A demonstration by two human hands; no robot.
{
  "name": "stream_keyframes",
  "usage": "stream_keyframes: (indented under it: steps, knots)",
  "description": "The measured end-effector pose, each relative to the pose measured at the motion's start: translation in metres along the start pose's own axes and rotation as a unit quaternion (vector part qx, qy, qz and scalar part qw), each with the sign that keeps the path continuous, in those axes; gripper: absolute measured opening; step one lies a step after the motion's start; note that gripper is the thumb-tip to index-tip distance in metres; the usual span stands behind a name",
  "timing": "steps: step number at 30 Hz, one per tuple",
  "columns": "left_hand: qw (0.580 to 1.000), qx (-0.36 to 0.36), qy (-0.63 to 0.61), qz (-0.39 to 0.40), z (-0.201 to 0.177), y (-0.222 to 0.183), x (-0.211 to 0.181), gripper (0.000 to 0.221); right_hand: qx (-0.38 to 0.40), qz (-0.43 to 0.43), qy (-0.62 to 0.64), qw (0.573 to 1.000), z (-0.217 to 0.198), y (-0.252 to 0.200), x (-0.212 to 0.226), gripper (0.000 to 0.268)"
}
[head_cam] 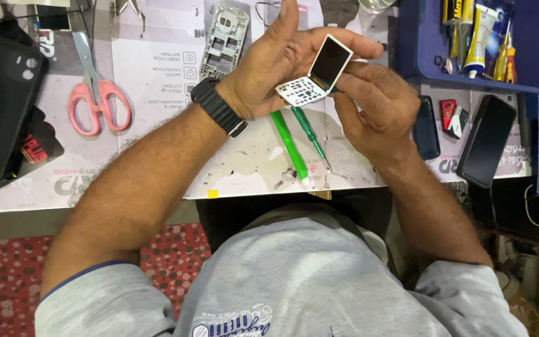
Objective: The person disassembles the housing of a mobile phone using a screwdriver, brushes the internal circuit board and components with a blue brush, and uses a small tool to clean the internal edges.
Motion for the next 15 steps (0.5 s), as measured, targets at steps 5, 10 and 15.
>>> stream_keyframes:
  steps: [5, 10, 15]
  knots:
    - [1.000, -0.008, 0.016, 0.004, -0.002, -0.002, 0.004, 0.103, -0.009, -0.015, -0.005, 1.000, 0.002, -0.003, 0.000, 0.028]
    - [0.996, -0.032, 0.071, 0.031, -0.009, 0.000, 0.011, 0.097, -0.041, -0.042, -0.016, 0.998, 0.005, -0.005, 0.000, 0.027]
    - [0.989, 0.008, 0.130, 0.068, -0.010, -0.001, 0.007, 0.096, -0.043, -0.043, -0.033, 0.998, 0.002, -0.014, -0.008, 0.030]
Point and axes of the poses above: each hand's wrist, its own y-axis towards the middle knuckle, its own z-axis out of the palm, x = y × z, the point moved 4 cm from there along y, towards the middle knuckle
